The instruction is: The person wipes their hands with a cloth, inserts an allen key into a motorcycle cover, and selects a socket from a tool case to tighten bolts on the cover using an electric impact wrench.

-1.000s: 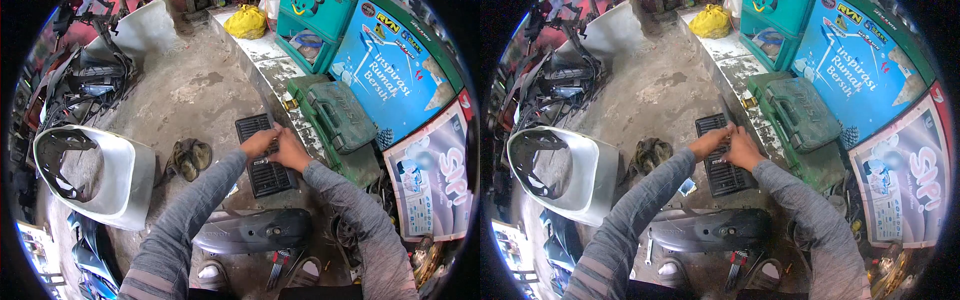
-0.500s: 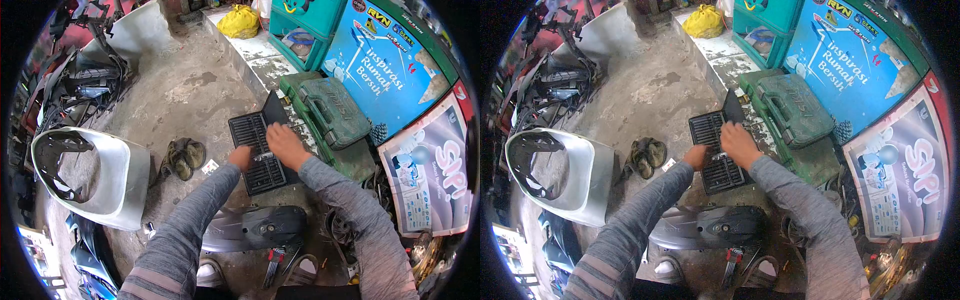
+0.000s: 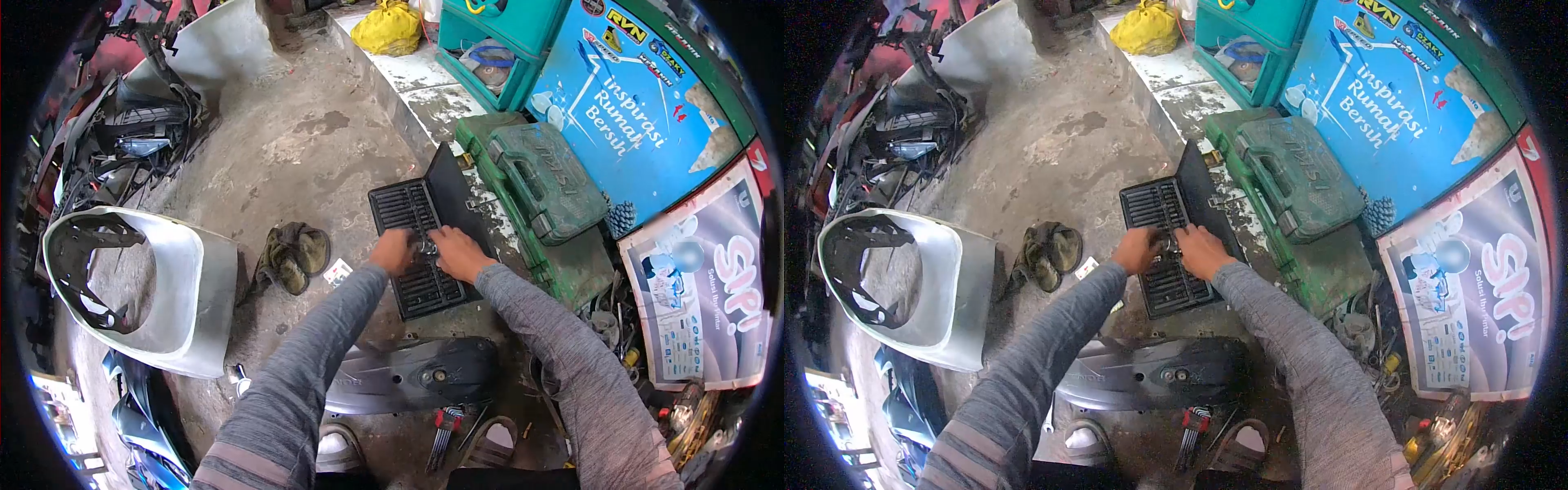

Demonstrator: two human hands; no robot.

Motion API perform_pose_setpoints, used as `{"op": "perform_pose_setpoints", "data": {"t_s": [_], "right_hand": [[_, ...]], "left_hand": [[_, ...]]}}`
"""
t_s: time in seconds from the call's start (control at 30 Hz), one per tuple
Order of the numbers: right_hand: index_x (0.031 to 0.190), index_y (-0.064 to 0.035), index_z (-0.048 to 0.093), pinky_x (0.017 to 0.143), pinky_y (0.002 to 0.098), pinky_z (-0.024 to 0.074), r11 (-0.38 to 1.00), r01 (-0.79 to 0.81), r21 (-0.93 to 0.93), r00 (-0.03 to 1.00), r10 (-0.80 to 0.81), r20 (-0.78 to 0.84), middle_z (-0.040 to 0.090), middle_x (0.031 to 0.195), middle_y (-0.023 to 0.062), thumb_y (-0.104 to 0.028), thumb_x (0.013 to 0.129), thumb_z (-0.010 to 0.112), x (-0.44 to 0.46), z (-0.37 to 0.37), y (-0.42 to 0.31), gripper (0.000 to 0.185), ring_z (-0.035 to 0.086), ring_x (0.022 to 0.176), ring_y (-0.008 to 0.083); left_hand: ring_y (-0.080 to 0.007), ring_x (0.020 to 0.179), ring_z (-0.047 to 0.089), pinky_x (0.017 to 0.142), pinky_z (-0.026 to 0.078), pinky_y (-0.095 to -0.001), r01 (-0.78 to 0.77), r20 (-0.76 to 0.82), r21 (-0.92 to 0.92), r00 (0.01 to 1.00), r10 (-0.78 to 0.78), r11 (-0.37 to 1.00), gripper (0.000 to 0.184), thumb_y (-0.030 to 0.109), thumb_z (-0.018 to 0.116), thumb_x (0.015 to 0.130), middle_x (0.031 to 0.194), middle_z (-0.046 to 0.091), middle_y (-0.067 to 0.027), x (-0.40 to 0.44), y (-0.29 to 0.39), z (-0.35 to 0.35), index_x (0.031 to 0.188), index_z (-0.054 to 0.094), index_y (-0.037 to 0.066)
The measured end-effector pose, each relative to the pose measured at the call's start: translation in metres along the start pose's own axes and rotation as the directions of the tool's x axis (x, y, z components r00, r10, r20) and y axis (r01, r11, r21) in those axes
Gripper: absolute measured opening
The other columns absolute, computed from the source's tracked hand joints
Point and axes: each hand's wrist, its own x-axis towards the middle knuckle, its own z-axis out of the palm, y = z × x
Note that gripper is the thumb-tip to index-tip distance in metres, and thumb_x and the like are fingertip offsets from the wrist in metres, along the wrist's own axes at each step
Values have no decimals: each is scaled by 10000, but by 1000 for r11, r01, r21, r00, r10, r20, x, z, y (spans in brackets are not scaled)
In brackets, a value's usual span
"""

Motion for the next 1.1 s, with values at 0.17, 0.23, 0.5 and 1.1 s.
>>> {"op": "perform_pose_setpoints", "data": {"t_s": [0.17,0.23,0.5,1.1], "right_hand": [[1057,8,521,832,496,491,985,18,169,986,11,-166,616,1029,240,-145,841,651,5,-16,-8,295,595,986,422],[1032,10,519,809,517,487,974,-49,222,984,86,-159,634,965,256,-168,853,640,8,-27,-15,280,611,938,439],[1017,-14,549,770,548,453,889,-62,453,902,244,-356,634,887,265,-242,879,609,-6,-70,-2,273,582,887,498],[813,16,675,683,415,502,913,-313,262,774,405,-487,662,773,193,-178,690,790,-157,-157,64,256,659,721,318]], "left_hand": [[-336,862,665,774,503,-392,-40,8,-245,999,43,969,301,233,613,875,925,679,-215,11,21,-30,1028,655,-22],[-272,877,666,790,500,-360,-45,-124,-329,992,5,943,326,256,614,885,952,691,-180,14,33,-37,1045,658,-24],[-158,833,608,787,478,-320,-10,-125,-559,989,-73,829,367,281,582,939,940,689,-114,19,109,-67,1079,656,-50],[-332,911,679,838,514,-400,73,76,-197,995,-59,978,338,255,637,852,962,695,-216,18,76,-23,1017,667,-37]]}}
